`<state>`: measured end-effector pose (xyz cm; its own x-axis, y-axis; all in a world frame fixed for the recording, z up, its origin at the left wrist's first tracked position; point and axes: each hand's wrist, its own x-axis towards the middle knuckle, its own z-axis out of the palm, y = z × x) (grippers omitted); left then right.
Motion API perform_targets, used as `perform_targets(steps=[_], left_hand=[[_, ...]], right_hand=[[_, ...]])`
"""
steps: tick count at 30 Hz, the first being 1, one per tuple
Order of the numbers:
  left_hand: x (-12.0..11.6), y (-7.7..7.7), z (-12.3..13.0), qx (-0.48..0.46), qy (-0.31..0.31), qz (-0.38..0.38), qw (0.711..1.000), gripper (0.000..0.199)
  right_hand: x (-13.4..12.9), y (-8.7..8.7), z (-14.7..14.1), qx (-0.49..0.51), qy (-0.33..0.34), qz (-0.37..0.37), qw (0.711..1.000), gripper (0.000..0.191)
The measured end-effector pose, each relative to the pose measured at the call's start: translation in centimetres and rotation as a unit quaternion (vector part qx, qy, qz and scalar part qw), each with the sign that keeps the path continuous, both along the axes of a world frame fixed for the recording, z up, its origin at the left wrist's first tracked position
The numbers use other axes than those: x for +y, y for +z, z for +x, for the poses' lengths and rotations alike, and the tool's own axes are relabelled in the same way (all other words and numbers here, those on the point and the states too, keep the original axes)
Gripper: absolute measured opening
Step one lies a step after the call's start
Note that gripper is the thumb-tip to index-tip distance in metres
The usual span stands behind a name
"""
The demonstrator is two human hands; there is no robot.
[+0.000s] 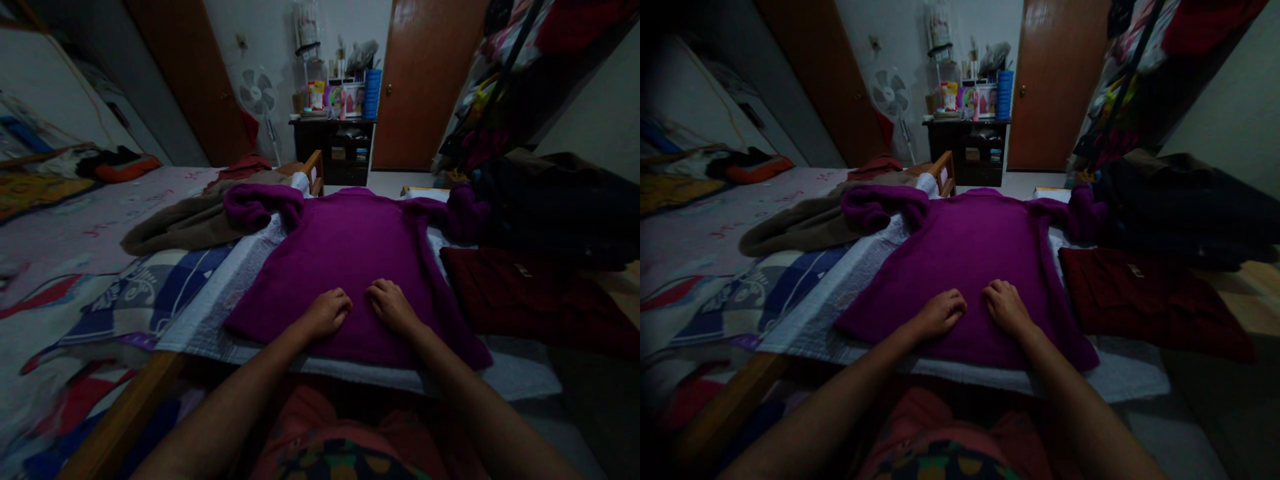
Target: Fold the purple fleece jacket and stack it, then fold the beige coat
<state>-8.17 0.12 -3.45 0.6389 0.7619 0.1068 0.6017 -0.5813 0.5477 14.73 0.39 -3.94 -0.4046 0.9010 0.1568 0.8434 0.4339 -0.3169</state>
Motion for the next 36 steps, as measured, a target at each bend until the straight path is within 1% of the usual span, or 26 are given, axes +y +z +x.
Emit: perform_targets(steps=[2, 3, 5, 7, 8, 9, 11, 13, 16, 17, 19, 21, 23, 25, 29, 32, 34, 36], left_hand=[[-0.5, 0.7, 0.0, 0.013, -0.001, -0.012, 1.0, 0.013], [-0.8, 1.0, -0.1, 0.022, -0.004, -0.019, 1.0, 0.017], [-1.3, 1.6, -0.2, 0.045, -0.017, -0.028, 0.998, 0.036], [-1.7, 1.9, -0.2, 0.066, -0.027, -0.023, 0.997, 0.05], [-1.7, 2.0, -0.1, 0.073, -0.026, -0.017, 0.997, 0.051], [-1.7, 1.9, 0.0, 0.077, -0.022, -0.012, 0.997, 0.048], [-1.5, 1.8, 0.3, 0.078, -0.009, -0.009, 0.997, 0.034], [-1.4, 1.6, 0.8, 0.073, 0.007, -0.012, 0.997, 0.022], [-2.1, 1.3, 1.5, 0.076, 0.046, -0.004, 0.996, 0.011], [-2.4, 1.1, 1.6, 0.083, 0.056, 0.002, 0.995, 0.011], [-3.2, 0.8, 1.7, 0.1, 0.057, 0.009, 0.993, 0.019], [-3.6, 0.6, 1.6, 0.106, 0.034, 0.01, 0.994, 0.025], [-3.8, 0.4, 1.2, 0.093, 0.002, 0.01, 0.996, 0.024], [-3.8, 0.3, 1.0, 0.075, -0.015, 0.018, 0.997, 0.022], [-4.2, 0.2, 0.9, 0.052, 0.006, 0.048, 0.997, 0.029], [-4.9, 0.2, 0.8, 0.041, 0.003, 0.04, 0.998, 0.036], [-5.1, 0.4, 0.6, 0.039, -0.002, 0.026, 0.999, 0.036], [-5.0, 0.7, 0.4, 0.038, -0.004, 0.012, 0.999, 0.033]], right_hand=[[-0.1, -0.1, 0.4, -0.01, -0.029, 0.007, 1.0, 0.026], [-0.1, -0.1, 0.6, -0.012, -0.044, 0.012, 0.999, 0.026], [-0.3, -0.1, 0.9, -0.004, -0.059, 0.015, 0.998, 0.026], [-1.0, -0.1, 0.6, 0.024, -0.029, 0.007, 0.999, 0.026], [-1.4, -0.1, 0.4, 0.042, -0.003, 0.002, 0.999, 0.025], [-1.8, -0.1, 0.1, 0.057, 0.024, -0.002, 0.998, 0.024], [-2.5, -0.3, -0.4, 0.076, 0.058, -0.003, 0.995, 0.021], [-2.7, -0.7, -0.7, 0.083, 0.059, 0.002, 0.995, 0.019], [-2.5, -1.4, -0.6, 0.087, 0.046, 0.002, 0.995, 0.018], [-2.3, -1.5, -0.6, 0.087, 0.042, 0.0, 0.995, 0.017], [-2.1, -1.7, -0.5, 0.085, 0.034, -0.004, 0.996, 0.016], [-2.2, -1.6, -0.6, 0.084, 0.024, -0.005, 0.996, 0.016], [-2.3, -1.3, -0.8, 0.08, 0.017, -0.003, 0.997, 0.016], [-2.3, -0.9, -1.1, 0.077, 0.017, 0.0, 0.997, 0.017], [-1.9, -0.6, -1.8, 0.086, 0.044, 0.011, 0.995, 0.03], [-1.2, -0.6, -1.6, 0.027, 0.078, -0.009, 0.997, 0.039], [-0.6, -0.5, -0.9, -0.025, 0.062, -0.027, 0.997, 0.045], [0.1, -0.4, -0.1, -0.063, -0.002, -0.038, 0.997, 0.05]])
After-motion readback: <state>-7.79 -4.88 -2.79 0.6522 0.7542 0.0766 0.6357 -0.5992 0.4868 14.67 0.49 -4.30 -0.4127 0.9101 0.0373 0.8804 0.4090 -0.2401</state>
